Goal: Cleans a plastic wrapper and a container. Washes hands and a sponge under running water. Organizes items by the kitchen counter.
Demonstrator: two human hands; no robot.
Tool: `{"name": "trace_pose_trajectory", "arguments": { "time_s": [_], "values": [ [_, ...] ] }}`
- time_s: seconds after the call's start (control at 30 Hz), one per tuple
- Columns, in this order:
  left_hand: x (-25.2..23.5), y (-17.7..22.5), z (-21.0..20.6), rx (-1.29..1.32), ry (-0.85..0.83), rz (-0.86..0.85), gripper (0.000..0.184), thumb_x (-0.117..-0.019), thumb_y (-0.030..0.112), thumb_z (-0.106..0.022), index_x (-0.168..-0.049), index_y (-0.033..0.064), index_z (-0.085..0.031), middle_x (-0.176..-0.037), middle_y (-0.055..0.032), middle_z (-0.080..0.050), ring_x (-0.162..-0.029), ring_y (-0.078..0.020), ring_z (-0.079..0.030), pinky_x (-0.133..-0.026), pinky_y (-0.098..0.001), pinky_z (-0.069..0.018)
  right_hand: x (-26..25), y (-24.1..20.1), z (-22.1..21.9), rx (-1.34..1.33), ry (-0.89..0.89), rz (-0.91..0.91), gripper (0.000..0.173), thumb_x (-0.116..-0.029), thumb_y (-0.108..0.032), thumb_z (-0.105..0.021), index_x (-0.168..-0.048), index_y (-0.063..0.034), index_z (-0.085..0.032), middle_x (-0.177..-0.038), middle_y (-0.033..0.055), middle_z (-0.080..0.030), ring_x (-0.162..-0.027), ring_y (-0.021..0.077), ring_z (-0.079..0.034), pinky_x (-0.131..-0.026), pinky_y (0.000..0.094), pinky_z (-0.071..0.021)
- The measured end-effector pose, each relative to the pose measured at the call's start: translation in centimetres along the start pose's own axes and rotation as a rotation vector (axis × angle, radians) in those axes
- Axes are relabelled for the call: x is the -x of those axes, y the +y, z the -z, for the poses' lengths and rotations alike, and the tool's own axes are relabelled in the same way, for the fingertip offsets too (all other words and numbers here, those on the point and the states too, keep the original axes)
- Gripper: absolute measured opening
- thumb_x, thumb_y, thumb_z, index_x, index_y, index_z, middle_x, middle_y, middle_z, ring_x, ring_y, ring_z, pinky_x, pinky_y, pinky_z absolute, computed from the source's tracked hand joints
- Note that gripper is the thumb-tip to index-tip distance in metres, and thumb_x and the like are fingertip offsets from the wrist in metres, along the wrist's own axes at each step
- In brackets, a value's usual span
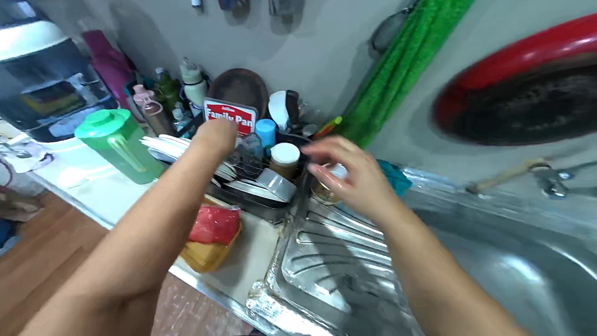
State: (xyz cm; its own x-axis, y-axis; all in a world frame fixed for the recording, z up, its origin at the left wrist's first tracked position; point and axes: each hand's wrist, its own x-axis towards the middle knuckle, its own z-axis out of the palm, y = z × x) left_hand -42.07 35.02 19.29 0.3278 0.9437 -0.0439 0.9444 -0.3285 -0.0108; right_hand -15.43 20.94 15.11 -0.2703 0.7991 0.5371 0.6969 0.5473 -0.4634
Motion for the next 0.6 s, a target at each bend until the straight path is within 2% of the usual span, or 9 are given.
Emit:
{"name": "trace_pose_trajectory", "arguments": {
  "time_s": [0.07, 0.1, 0.2, 0.23, 0.33, 0.43, 0.5, 0.6],
  "values": [
    [-2.4, -0.2, -0.7, -0.093, -0.117, 0.042, 0.041, -0.0799, 0.012, -0.083, -0.116, -0.0016, -0.069, -0.116, -0.0307, -0.066, -0.111, -0.0529, -0.062, -0.088, -0.0756, -0.0475, 8.6, 2.9, 1.9, 0.003, -0.059, -0.21, 0.029, -0.098, -0.03, -0.064, -0.124, -0.0188, -0.071, -0.12, 0.001, -0.067, -0.098, 0.0134, -0.068, -0.08, 0.0369, -0.0618],
    [-3.3, -0.3, -1.0, -0.134, -0.151, 0.052, 0.04, -0.0806, 0.012, -0.083, -0.115, -0.0027, -0.069, -0.117, -0.0314, -0.066, -0.113, -0.0534, -0.061, -0.09, -0.0759, -0.0465, 12.7, 4.0, 2.4, 0.005, -0.098, -0.327, 0.028, -0.0967, -0.028, -0.066, -0.123, -0.0185, -0.071, -0.117, 0.0015, -0.068, -0.097, 0.0151, -0.068, -0.079, 0.0394, -0.0615],
    [-6.0, -0.5, -2.2, -0.2, -0.202, 0.021, 0.05, -0.0831, 0.016, -0.084, -0.124, -0.0052, -0.065, -0.125, -0.0339, -0.062, -0.121, -0.0544, -0.057, -0.097, -0.0754, -0.0433, 22.3, 5.5, 2.5, 0.035, -0.172, -0.615, 0.024, -0.0935, -0.023, -0.072, -0.117, -0.018, -0.074, -0.109, 0.0022, -0.07, -0.088, 0.0163, -0.068, -0.075, 0.0411, -0.0597],
    [-6.6, -0.6, -2.9, -0.196, -0.214, -0.007, 0.053, -0.0838, 0.017, -0.084, -0.127, -0.0057, -0.063, -0.127, -0.0345, -0.061, -0.123, -0.0546, -0.055, -0.099, -0.0752, -0.0417, 24.6, 5.3, 2.4, 0.063, -0.205, -0.679, 0.022, -0.0935, -0.024, -0.073, -0.115, -0.0186, -0.075, -0.109, 0.0022, -0.071, -0.089, 0.0166, -0.069, -0.077, 0.0417, -0.06],
    [-7.6, -0.4, -4.2, -0.167, -0.231, -0.033, 0.059, -0.0857, 0.016, -0.083, -0.134, -0.0067, -0.058, -0.128, -0.0367, -0.059, -0.124, -0.0563, -0.054, -0.1, -0.0758, -0.0395, 28.5, 4.4, 2.1, 0.166, -0.292, -0.777, 0.021, -0.0917, -0.023, -0.077, -0.111, -0.0175, -0.078, -0.113, 0.0061, -0.072, -0.103, 0.0249, -0.069, -0.091, 0.0517, -0.0568],
    [-7.4, -0.3, -4.2, -0.114, -0.217, 0.003, 0.064, -0.0839, 0.013, -0.084, -0.139, -0.0032, -0.055, -0.129, -0.038, -0.058, -0.125, -0.0583, -0.052, -0.1, -0.0771, -0.0379, 30.7, 4.4, 0.7, 0.213, -0.332, -0.764, 0.026, -0.0897, -0.027, -0.078, -0.115, -0.0196, -0.078, -0.116, 0.0061, -0.071, -0.114, 0.0267, -0.065, -0.099, 0.0521, -0.053],
    [-7.2, -0.5, -4.1, -0.092, -0.203, 0.021, 0.068, -0.0827, 0.013, -0.085, -0.142, -0.0005, -0.054, -0.13, -0.0386, -0.057, -0.126, -0.0592, -0.051, -0.1, -0.0777, -0.037, 31.1, 4.4, -0.5, 0.262, -0.356, -0.763, 0.028, -0.0901, -0.026, -0.078, -0.117, -0.0203, -0.077, -0.116, 0.0062, -0.071, -0.113, 0.027, -0.065, -0.098, 0.0516, -0.0532],
    [-7.3, -0.9, -4.1, -0.082, -0.192, 0.023, 0.077, -0.0806, 0.015, -0.088, -0.146, 0.001, -0.05, -0.131, -0.0392, -0.056, -0.126, -0.0606, -0.05, -0.099, -0.0789, -0.0366, 31.3, 4.8, -1.5, 0.297, -0.339, -0.759, 0.02, -0.0915, -0.02, -0.076, -0.112, -0.0186, -0.077, -0.109, 0.0052, -0.072, -0.106, 0.0262, -0.067, -0.094, 0.0511, -0.0543]
  ]
}}
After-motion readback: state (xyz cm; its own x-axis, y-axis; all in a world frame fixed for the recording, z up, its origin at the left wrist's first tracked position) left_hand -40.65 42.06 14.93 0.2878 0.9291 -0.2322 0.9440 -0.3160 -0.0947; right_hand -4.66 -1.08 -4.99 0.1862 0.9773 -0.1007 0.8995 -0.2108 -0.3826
